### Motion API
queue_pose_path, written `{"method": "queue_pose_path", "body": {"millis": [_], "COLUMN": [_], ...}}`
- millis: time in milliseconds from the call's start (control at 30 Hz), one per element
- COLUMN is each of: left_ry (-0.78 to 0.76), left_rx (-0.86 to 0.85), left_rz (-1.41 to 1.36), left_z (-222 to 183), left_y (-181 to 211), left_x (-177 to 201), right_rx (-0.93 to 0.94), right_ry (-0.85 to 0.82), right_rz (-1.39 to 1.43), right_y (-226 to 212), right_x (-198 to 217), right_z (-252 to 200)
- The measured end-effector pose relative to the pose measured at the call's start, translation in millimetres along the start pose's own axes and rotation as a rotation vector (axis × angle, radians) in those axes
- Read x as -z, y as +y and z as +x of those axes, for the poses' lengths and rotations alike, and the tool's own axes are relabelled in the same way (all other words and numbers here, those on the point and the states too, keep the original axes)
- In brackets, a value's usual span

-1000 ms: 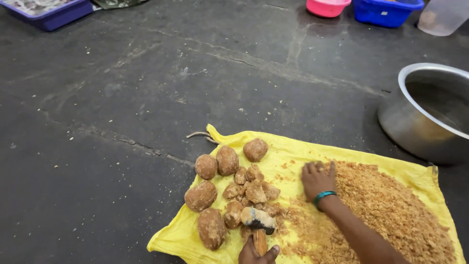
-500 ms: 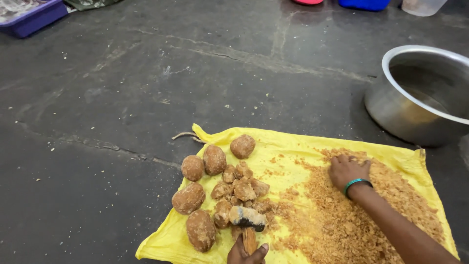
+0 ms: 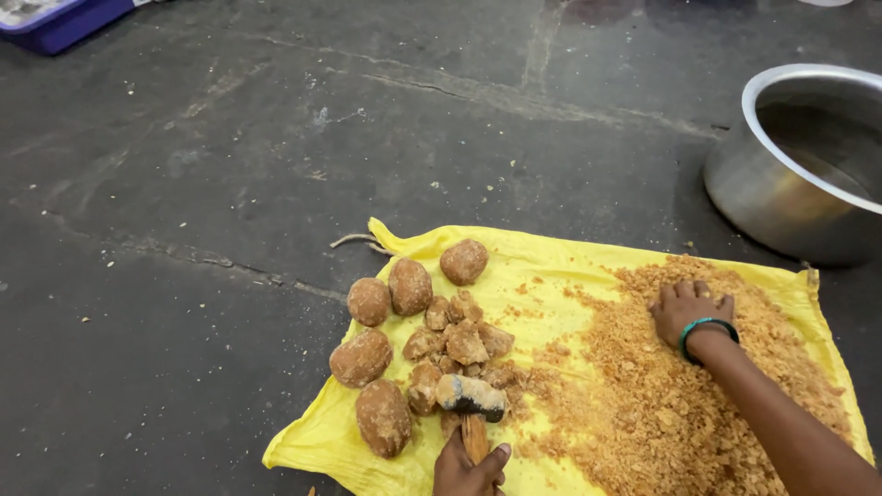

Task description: The person sits on the floor and breaks solid jaggery lumps into smaller pieces with a wooden mallet on a yellow cloth. They strike the lumps, turn and reposition pieces by hand, and work the broken chunks into the surrounding pile of crushed jaggery.

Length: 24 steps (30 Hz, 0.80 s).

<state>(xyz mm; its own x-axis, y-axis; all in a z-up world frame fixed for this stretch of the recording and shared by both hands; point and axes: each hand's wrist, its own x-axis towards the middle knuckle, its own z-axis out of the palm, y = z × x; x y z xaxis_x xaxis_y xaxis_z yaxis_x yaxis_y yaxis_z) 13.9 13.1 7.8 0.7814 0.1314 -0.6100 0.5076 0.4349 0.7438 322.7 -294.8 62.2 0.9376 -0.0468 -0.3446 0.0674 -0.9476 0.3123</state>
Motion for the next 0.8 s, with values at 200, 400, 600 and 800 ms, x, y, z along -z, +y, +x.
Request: {"method": "queue_pose_path", "body": {"millis": [200,400,600,800], "left_ry": [0.049,0.01,0.024,-0.013], "left_rx": [0.139,-0.013,-0.017,-0.041], "left_rz": [-0.043,-0.026,0.011,0.006], "left_z": [-7.8,-8.7,-23.4,-24.2], "left_y": [16.6,7.2,23.3,23.8], "left_x": [-8.3,-6.2,-8.2,-7.8], "right_rx": [0.037,0.442,0.628,0.953], "right_ry": [-0.038,0.091,0.16,0.188], "right_rz": [-0.052,0.308,0.19,-0.24], "right_y": [-66.3,-148.1,-139.4,-51.3], "right_x": [60.3,32.9,-38.6,-62.7], "right_z": [-99.5,-129.3,-169.1,-181.4]}}
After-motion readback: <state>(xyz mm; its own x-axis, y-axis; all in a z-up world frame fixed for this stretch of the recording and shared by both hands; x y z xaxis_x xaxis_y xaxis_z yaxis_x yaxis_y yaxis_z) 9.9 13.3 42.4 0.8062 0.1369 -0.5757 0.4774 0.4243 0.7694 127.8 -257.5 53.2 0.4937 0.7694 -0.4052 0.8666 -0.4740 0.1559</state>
